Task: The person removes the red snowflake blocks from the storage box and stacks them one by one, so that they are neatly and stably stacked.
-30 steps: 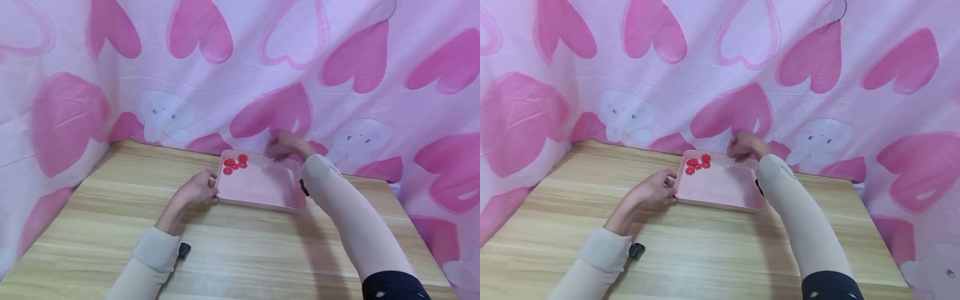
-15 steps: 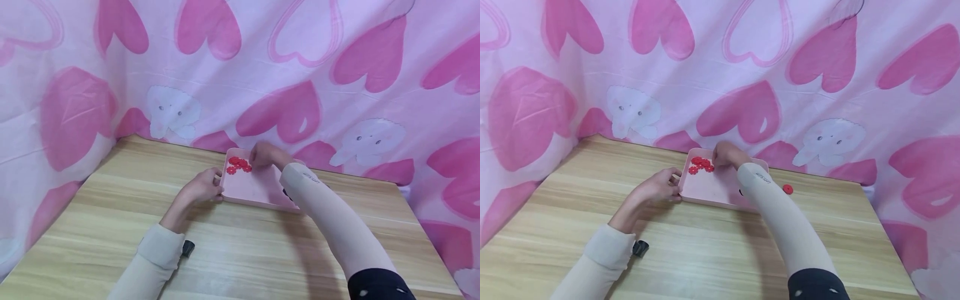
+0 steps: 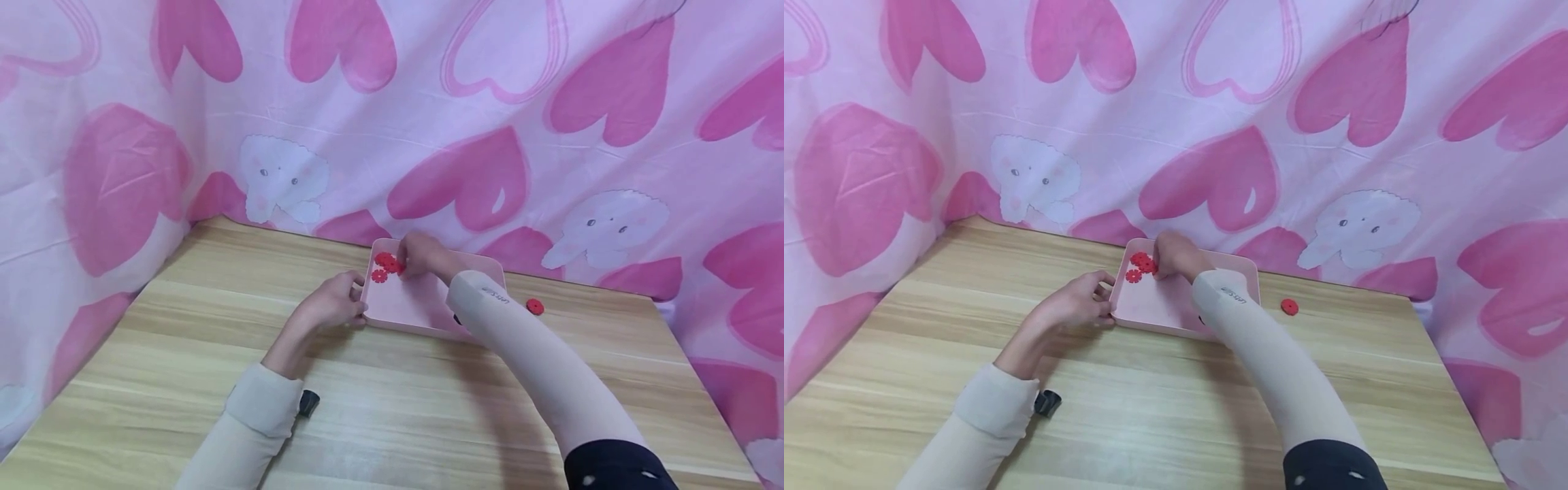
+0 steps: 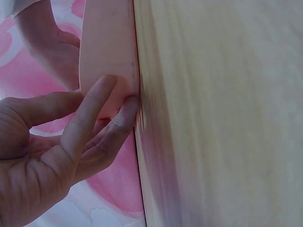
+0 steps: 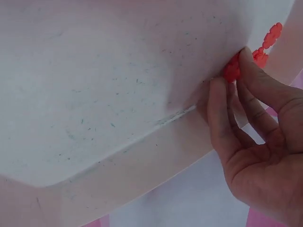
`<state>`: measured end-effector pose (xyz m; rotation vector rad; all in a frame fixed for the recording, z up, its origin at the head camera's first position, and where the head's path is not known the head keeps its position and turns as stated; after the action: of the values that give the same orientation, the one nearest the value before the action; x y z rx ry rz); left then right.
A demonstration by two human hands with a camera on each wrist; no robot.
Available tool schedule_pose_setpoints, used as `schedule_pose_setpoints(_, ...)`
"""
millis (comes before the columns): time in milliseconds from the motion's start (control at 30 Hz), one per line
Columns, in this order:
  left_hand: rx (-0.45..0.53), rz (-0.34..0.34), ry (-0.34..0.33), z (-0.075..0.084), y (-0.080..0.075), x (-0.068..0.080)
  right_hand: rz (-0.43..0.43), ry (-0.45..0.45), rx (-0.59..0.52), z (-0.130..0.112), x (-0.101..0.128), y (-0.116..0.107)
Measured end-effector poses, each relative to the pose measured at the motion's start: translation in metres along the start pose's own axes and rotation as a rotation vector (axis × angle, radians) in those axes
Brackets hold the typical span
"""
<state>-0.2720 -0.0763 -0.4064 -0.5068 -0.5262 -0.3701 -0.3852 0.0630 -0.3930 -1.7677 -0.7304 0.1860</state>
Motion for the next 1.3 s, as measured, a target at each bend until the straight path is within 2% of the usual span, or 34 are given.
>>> schedule_pose_setpoints(800,-0.009,0.007,-0.001,0.0,0.002,0.0,0.0,-0.003,-0.161,0.007,0.005,-0.003)
schedule_pose_setpoints(1133,-0.011,0.009,-0.012,-0.001,0.003,0.001,0.007,0.012,-0.178,0.024,0.025,-0.019)
schedule_pose_setpoints(1300,-0.014,0.007,-0.007,0.0,0.003,0.001,0.02,0.036,-0.247,0.034,0.038,-0.033)
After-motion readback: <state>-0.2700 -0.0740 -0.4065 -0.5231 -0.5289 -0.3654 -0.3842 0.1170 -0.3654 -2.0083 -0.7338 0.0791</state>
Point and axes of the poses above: each hand's wrist, its own x-axis away from the middle knuckle, its own y-axis out of the palm, z = x × y, the point moved 9 cm from there along -x, towards the middle knuckle, and after that the axes turned 14 degrees about -y, right-handed, at the moved point
